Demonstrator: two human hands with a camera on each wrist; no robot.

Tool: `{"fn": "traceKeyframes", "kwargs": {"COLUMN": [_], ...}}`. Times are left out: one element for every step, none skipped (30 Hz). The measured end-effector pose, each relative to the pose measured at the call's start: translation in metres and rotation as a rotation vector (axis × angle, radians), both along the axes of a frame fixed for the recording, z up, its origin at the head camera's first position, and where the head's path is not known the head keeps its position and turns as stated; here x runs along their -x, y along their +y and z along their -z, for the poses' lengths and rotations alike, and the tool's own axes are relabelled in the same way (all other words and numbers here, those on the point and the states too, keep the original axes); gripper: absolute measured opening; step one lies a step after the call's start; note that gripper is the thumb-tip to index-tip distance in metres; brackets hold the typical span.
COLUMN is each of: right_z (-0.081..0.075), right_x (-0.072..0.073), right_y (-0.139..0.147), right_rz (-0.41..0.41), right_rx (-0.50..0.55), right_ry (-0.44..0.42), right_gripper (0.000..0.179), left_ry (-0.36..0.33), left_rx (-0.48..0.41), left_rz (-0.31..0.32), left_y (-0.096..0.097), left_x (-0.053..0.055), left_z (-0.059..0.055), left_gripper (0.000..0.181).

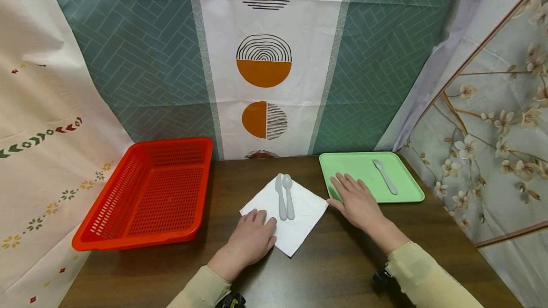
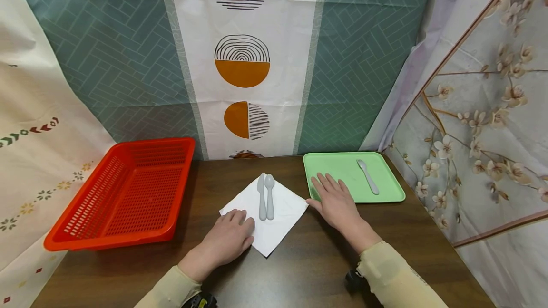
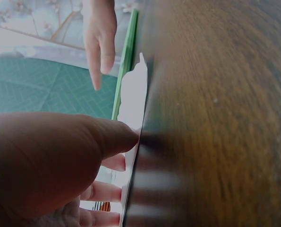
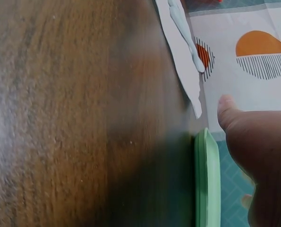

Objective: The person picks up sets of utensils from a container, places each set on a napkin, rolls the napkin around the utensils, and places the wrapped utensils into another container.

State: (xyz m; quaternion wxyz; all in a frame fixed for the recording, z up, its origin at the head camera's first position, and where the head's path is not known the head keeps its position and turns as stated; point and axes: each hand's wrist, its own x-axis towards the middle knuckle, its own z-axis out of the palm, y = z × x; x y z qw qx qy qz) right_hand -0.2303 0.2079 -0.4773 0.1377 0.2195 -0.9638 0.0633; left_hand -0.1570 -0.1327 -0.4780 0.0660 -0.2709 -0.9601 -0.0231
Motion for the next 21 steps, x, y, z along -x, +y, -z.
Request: {"fn": "traceKeyframes", "kwargs": {"right_z": [0.000, 0.000, 0.000, -0.001, -0.001, -0.002, -0.002, -0.003, -0.003, -0.004, -0.004, -0.004, -0.004, -0.004, -0.003, -0.003, -0.003, -0.002, -0.001, 0.000, -0.001], "right_x": [0.000, 0.001, 0.001, 0.001, 0.002, 0.001, 0.002, 0.002, 0.002, 0.002, 0.002, 0.002, 0.002, 0.002, 0.003, 0.003, 0.003, 0.004, 0.005, 0.005, 0.005], "right_y": [0.001, 0.001, 0.002, 0.002, 0.003, 0.003, 0.003, 0.004, 0.004, 0.004, 0.005, 0.005, 0.005, 0.006, 0.007, 0.008, 0.008, 0.009, 0.010, 0.011, 0.011], "right_rz": [0.004, 0.007, 0.010, 0.012, 0.014, 0.016, 0.018, 0.019, 0.022, 0.024, 0.027, 0.029, 0.031, 0.032, 0.033, 0.035, 0.037, 0.037, 0.039, 0.041, 0.044], "right_rx": [-0.001, -0.001, 0.000, 0.001, 0.004, 0.006, 0.007, 0.007, 0.007, 0.006, 0.004, 0.002, 0.001, -0.001, -0.001, 0.001, 0.001, 0.001, -0.001, 0.000, 0.001], "right_ry": [0.000, 0.002, 0.004, 0.004, 0.005, 0.004, 0.006, 0.007, 0.006, 0.006, 0.005, 0.006, 0.006, 0.008, 0.009, 0.009, 0.009, 0.011, 0.011, 0.009, 0.005], "right_gripper": [0.071, 0.071, 0.071, 0.071, 0.071, 0.071, 0.071, 0.071, 0.071, 0.070, 0.070, 0.070, 0.070, 0.070, 0.070, 0.070, 0.070, 0.070, 0.070, 0.070, 0.070], "left_ry": [0.001, 0.001, 0.000, 0.000, 0.000, 0.000, -0.001, -0.003, -0.003, -0.005, -0.007, -0.007, -0.009, -0.008, -0.008, -0.010, -0.009, -0.009, -0.010, -0.009, -0.010], "left_rx": [-0.002, -0.002, -0.003, -0.003, -0.003, -0.002, -0.001, -0.001, 0.000, 0.001, 0.003, 0.004, 0.005, 0.006, 0.008, 0.010, 0.010, 0.011, 0.011, 0.010, 0.012], "left_rz": [0.001, 0.001, 0.000, 0.000, 0.001, 0.000, 0.000, -0.001, -0.001, -0.003, -0.003, -0.005, -0.005, -0.006, -0.007, -0.007, -0.008, -0.008, -0.008, -0.008, -0.009], "left_y": [0.000, 0.000, 0.000, 0.000, 0.000, 0.000, 0.000, 0.000, 0.000, 0.000, 0.000, 0.000, 0.000, 0.000, 0.000, 0.000, 0.000, 0.000, 0.000, 0.000, 0.000], "left_x": [0.000, 0.000, -0.001, -0.001, -0.001, -0.001, -0.001, -0.001, 0.000, 0.000, 0.000, 0.000, 0.000, 0.000, 0.000, 0.000, 0.000, 0.000, 0.000, 0.000, 0.000], "left_z": [0.000, 0.000, -0.001, -0.001, -0.001, -0.001, -0.001, -0.001, 0.000, 0.000, 0.000, 0.000, 0.001, 0.001, 0.001, 0.001, 0.001, 0.001, 0.001, 0.000, 0.000], "left_gripper": [0.030, 0.030, 0.030, 0.030, 0.030, 0.029, 0.029, 0.030, 0.030, 0.030, 0.030, 0.030, 0.030, 0.030, 0.030, 0.030, 0.030, 0.030, 0.031, 0.031, 0.031]}}
